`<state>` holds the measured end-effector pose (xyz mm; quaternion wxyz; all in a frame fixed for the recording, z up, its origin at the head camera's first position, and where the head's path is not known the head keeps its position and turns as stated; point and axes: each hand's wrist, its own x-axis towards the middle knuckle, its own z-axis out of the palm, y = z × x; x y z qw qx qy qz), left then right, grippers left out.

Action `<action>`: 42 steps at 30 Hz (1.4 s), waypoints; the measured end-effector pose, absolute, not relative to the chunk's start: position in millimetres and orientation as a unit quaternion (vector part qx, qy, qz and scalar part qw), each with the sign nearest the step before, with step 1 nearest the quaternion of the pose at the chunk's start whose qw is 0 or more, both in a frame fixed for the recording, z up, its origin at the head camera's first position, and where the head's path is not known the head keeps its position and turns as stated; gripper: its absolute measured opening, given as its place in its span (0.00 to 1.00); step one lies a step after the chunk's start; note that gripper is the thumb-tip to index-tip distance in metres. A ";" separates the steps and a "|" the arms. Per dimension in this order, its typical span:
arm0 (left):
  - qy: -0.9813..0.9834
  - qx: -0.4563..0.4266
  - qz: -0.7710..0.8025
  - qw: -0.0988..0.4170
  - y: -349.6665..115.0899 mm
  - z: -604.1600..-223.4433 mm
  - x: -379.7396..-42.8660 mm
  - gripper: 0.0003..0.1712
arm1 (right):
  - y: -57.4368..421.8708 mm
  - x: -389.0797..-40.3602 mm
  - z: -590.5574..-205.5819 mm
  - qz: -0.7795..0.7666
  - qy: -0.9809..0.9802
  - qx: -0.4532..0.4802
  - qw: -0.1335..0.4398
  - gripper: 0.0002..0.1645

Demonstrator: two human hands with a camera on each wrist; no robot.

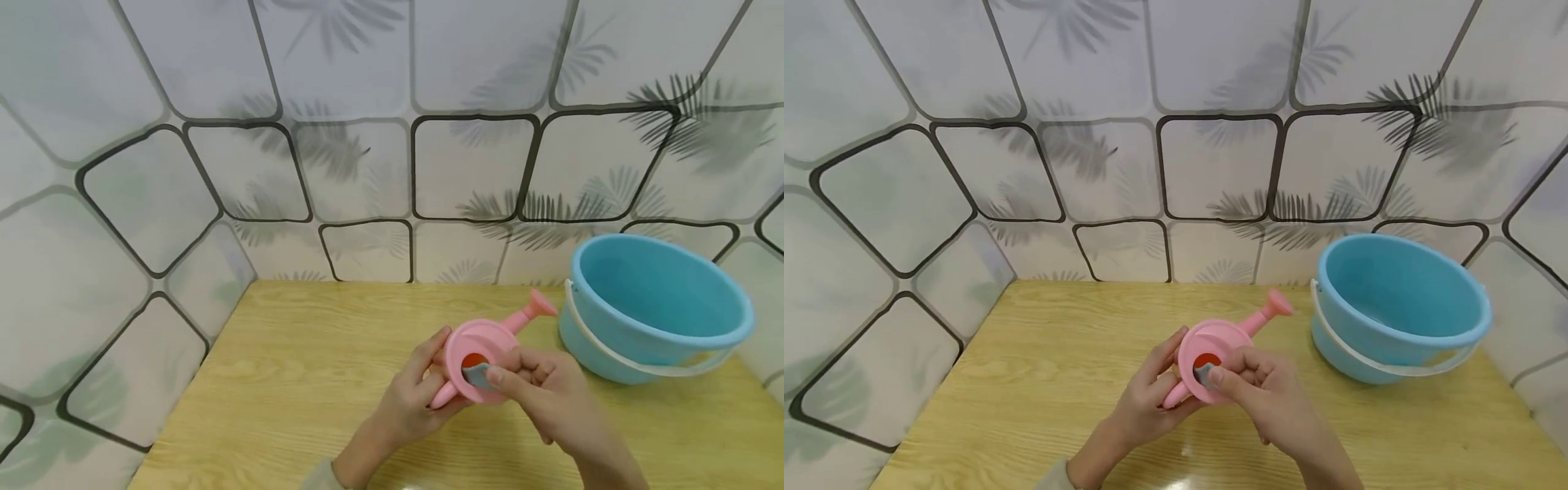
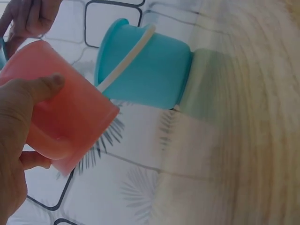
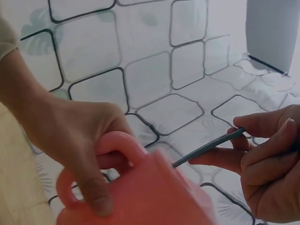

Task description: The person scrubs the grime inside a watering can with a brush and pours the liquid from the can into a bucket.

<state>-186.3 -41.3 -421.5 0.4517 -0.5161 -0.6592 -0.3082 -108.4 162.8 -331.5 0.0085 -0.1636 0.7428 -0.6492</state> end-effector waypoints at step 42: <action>-0.686 -0.474 -0.254 0.490 -47.7 -410.1 -181.6 0.24 | 136.6 -122.8 -340.4 -0.383 0.867 -0.138 -0.289 0.09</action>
